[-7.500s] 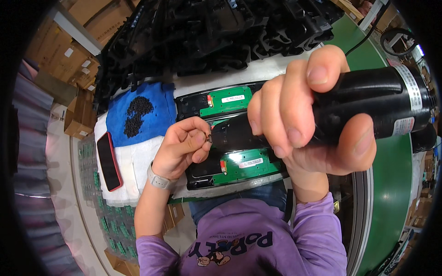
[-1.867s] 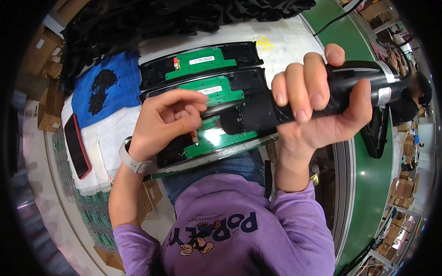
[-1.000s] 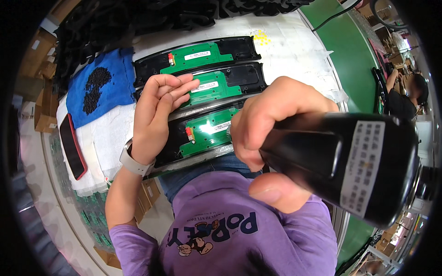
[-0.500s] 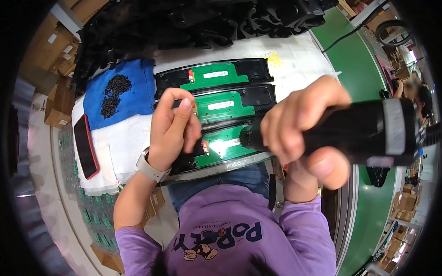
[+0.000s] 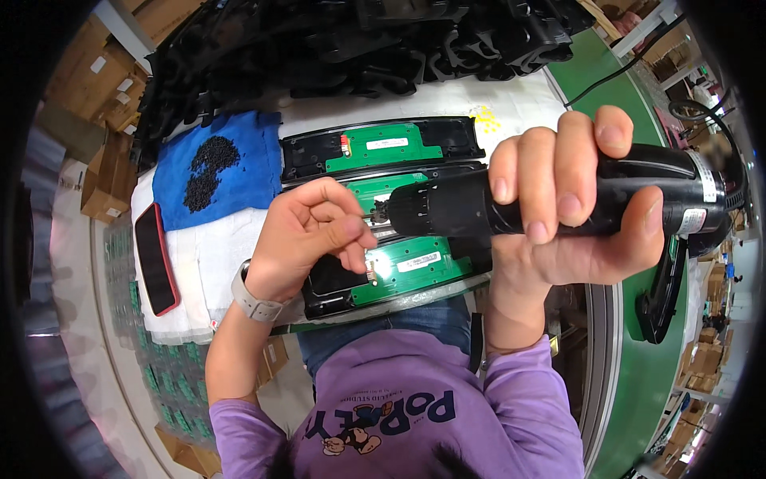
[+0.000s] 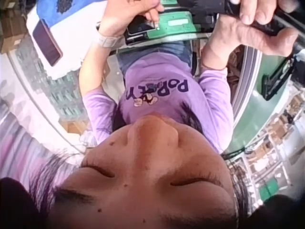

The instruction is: Installing electronic chips and securing them with screws on plastic housings using an electric screwdriver.

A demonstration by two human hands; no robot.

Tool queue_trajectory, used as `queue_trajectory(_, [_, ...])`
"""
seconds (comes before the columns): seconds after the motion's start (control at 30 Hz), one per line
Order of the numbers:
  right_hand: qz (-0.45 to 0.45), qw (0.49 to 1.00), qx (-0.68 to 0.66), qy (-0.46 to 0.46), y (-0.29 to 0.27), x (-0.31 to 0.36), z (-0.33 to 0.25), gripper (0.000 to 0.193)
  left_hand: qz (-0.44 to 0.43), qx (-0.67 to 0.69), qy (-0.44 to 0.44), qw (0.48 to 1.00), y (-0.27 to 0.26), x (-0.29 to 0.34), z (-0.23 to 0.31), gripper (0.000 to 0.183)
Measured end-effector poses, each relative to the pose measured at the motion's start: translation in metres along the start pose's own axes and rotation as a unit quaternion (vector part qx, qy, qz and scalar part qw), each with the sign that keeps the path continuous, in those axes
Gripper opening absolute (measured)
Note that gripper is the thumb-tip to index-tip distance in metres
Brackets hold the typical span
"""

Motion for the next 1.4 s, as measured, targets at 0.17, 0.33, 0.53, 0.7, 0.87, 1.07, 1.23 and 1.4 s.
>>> queue_trajectory(0.17, [0.057, 0.998, -0.023, -0.011, -0.008, 0.002, -0.002, 0.029, 0.02, -0.024, 0.018, 0.999, -0.001, 0.001, 0.003, 0.009])
queue_trajectory(0.33, [-0.032, 0.999, -0.008, 0.003, -0.003, 0.005, -0.001, 0.035, 0.031, -0.042, 0.023, 0.998, -0.001, 0.001, -0.001, 0.011])
queue_trajectory(0.53, [-0.019, 1.0, -0.014, -0.001, -0.004, 0.009, -0.001, 0.036, 0.033, -0.053, 0.014, 0.998, 0.002, 0.004, -0.008, 0.012])
queue_trajectory(0.7, [-0.004, 0.997, -0.066, 0.032, -0.011, 0.006, -0.002, 0.039, -0.003, -0.137, 0.088, 0.987, 0.008, 0.005, -0.001, 0.013])
queue_trajectory(0.87, [0.06, 0.996, -0.023, 0.065, -0.005, 0.02, 0.01, 0.029, 0.028, -0.178, 0.199, 0.963, 0.009, 0.008, 0.013, 0.023])
queue_trajectory(1.07, [-0.149, 0.979, 0.073, 0.121, 0.023, 0.047, 0.022, 0.041, 0.053, -0.174, 0.239, 0.954, -0.003, 0.001, 0.01, 0.021])
queue_trajectory(1.23, [-0.166, 0.972, 0.092, 0.139, 0.033, 0.049, 0.022, 0.041, 0.071, -0.133, 0.215, 0.965, 0.003, -0.003, -0.005, 0.017])
queue_trajectory(1.4, [-0.201, 0.955, 0.116, 0.185, 0.05, 0.05, 0.027, 0.035, 0.071, -0.11, 0.203, 0.97, 0.006, -0.002, -0.005, 0.019])
Point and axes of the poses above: each hand's wrist, its own x-axis away from the middle knuckle, its own y-axis out of the palm, z = x × y, the point moved 7 cm from there along -x, towards the middle knuckle, and after that the axes turned 3 degrees about y, right-handed, at the moved point
